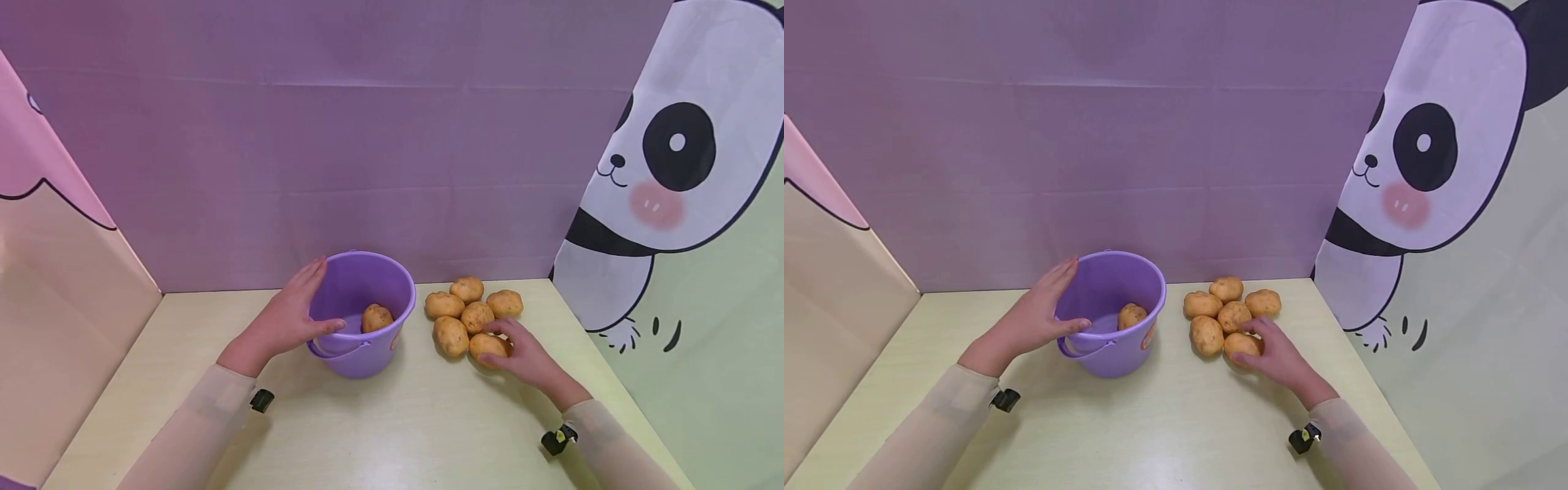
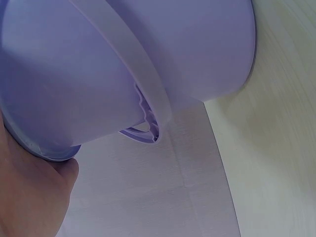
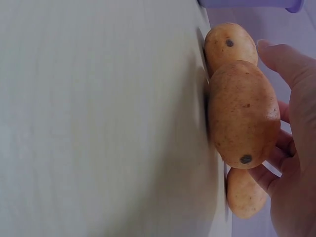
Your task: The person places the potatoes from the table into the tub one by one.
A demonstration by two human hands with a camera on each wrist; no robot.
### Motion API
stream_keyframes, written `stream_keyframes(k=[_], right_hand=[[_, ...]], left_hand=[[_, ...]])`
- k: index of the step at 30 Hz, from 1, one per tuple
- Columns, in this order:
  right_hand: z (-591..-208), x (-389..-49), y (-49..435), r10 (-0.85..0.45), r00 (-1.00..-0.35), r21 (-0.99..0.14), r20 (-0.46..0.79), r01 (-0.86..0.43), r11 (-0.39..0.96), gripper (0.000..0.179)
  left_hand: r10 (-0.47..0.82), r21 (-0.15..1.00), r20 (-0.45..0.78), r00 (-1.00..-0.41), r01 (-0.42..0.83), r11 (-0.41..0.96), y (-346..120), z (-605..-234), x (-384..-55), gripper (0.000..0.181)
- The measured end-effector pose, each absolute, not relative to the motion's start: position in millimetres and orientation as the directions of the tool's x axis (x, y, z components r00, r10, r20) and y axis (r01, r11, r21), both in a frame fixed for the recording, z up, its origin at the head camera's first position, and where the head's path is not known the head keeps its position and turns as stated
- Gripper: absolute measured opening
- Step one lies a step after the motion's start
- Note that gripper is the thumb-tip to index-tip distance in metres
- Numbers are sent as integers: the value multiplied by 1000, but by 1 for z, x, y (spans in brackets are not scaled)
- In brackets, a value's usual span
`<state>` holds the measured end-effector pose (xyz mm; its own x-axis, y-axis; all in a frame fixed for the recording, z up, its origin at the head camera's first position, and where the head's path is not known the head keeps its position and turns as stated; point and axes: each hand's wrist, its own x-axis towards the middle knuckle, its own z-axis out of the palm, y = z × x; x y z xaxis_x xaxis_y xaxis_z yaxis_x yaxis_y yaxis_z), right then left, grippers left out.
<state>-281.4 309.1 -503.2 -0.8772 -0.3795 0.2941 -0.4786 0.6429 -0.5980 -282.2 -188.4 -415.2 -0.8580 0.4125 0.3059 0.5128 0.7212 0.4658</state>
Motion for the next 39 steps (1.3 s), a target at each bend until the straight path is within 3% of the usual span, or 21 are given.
stream_keyframes(k=[39], right_hand=[[-523,-291,305,-372,-896,-630,245,-438,642,64]], left_hand=[[415,477,297,-860,510,716,-190,-419,-287,120]])
